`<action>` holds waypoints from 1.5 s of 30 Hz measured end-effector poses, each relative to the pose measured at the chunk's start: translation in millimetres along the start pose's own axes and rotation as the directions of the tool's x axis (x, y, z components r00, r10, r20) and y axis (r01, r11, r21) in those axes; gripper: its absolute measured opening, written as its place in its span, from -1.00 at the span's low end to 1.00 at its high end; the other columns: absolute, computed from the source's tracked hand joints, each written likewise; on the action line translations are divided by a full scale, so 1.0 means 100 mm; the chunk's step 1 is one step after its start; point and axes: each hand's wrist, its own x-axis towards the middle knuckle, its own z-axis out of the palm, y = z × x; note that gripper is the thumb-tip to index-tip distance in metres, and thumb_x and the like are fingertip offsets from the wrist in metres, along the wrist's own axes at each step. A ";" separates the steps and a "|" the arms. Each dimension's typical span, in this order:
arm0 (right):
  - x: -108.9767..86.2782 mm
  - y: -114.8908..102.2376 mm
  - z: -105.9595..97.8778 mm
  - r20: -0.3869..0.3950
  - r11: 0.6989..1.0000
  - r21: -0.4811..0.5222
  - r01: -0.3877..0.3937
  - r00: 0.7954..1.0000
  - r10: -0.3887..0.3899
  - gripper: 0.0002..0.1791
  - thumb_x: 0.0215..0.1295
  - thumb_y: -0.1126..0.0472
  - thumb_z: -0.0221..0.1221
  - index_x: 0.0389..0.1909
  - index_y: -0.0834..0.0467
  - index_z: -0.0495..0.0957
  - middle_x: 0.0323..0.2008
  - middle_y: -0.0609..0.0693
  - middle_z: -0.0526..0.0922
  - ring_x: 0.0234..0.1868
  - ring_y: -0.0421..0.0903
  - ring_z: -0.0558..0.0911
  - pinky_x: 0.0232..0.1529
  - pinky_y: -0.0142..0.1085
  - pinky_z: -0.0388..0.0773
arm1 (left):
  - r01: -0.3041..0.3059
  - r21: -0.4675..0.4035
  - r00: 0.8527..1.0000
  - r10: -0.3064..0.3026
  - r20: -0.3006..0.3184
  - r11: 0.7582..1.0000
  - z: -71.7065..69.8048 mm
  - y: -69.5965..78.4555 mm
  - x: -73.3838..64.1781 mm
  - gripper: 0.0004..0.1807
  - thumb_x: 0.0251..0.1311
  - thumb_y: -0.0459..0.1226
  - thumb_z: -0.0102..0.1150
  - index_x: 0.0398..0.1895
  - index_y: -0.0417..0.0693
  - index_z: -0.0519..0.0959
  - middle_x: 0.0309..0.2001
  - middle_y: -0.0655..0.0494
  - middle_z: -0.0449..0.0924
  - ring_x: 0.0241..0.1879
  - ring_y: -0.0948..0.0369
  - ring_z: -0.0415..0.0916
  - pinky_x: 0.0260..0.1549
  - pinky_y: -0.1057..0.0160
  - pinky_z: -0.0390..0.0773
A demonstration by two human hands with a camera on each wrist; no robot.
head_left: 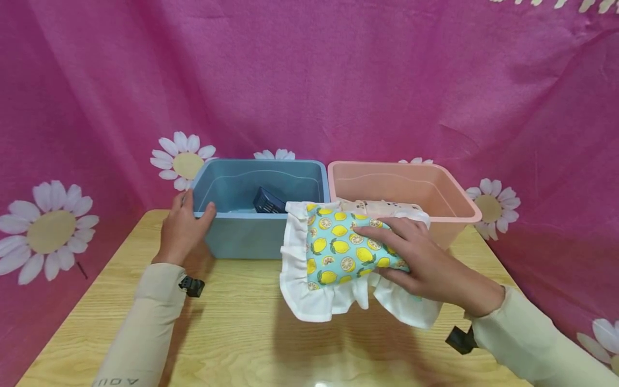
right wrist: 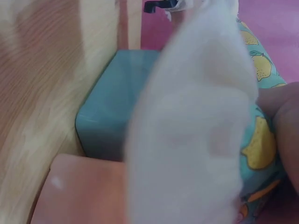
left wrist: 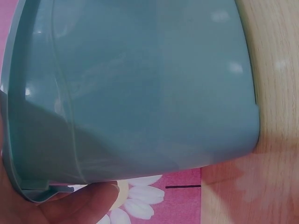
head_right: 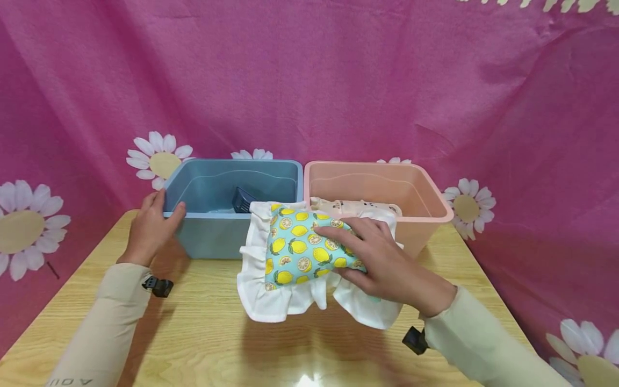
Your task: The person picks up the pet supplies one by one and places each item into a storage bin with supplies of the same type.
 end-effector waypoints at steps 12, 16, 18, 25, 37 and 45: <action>0.02 0.15 -0.16 -0.055 0.999 -0.012 0.030 0.998 -0.031 -0.22 0.01 0.14 0.36 0.34 0.02 0.35 0.18 0.13 0.39 0.14 0.05 0.36 0.09 -0.06 0.30 | 0.013 -0.003 1.000 -0.013 -0.005 1.000 0.00 0.00 0.00 -0.13 0.33 0.18 -0.19 0.48 -0.26 0.02 0.39 -0.28 0.08 0.16 -0.34 0.30 0.12 -0.39 0.27; 0.04 0.20 -0.21 -0.086 0.999 -0.013 0.032 0.996 -0.033 -0.23 0.00 0.15 0.37 0.32 0.02 0.38 0.16 0.14 0.41 0.13 0.08 0.37 0.08 -0.02 0.27 | 0.018 -0.004 1.000 -0.018 -0.002 1.000 0.00 0.00 0.00 -0.12 0.33 0.18 -0.20 0.49 -0.26 0.02 0.39 -0.28 0.07 0.16 -0.34 0.30 0.11 -0.40 0.26; 0.04 0.21 -0.24 -0.094 0.999 -0.025 0.031 0.995 -0.034 -0.21 -0.03 0.17 0.39 0.32 0.01 0.38 0.15 0.13 0.43 0.14 0.09 0.37 0.06 0.01 0.25 | 0.022 -0.005 1.000 -0.022 0.006 1.000 -0.01 0.00 0.00 -0.12 0.33 0.18 -0.20 0.49 -0.26 0.01 0.40 -0.29 0.06 0.16 -0.34 0.29 0.11 -0.40 0.26; 0.08 0.29 -0.29 -0.100 0.998 -0.061 0.024 0.995 -0.030 -0.13 -0.13 0.26 0.48 0.31 0.00 0.38 0.14 0.11 0.45 0.17 0.11 0.36 0.04 0.08 0.14 | 0.025 0.003 1.000 -0.025 0.013 1.000 -0.02 -0.01 0.00 -0.12 0.33 0.18 -0.21 0.50 -0.25 -0.02 0.40 -0.30 0.05 0.16 -0.35 0.28 0.09 -0.41 0.27; 0.10 0.58 -0.28 -0.133 0.997 -0.078 0.011 0.991 -0.022 -0.17 -0.14 0.40 0.44 0.27 0.08 0.40 0.09 0.15 0.48 0.08 0.14 0.42 0.03 0.01 0.29 | 0.011 0.006 1.000 -0.011 0.003 1.000 -0.02 0.00 0.00 -0.12 0.33 0.18 -0.20 0.49 -0.26 0.01 0.39 -0.30 0.07 0.15 -0.34 0.30 0.08 -0.41 0.29; 0.11 0.77 -0.30 -0.158 0.995 -0.096 0.003 0.987 -0.019 -0.17 -0.17 0.44 0.43 0.25 0.11 0.42 0.13 0.18 0.47 0.12 0.19 0.41 0.06 0.07 0.32 | 0.026 0.007 0.999 -0.026 0.024 1.000 -0.02 0.03 0.01 -0.12 0.33 0.18 -0.21 0.50 -0.25 -0.02 0.40 -0.31 0.04 0.16 -0.35 0.28 0.08 -0.41 0.28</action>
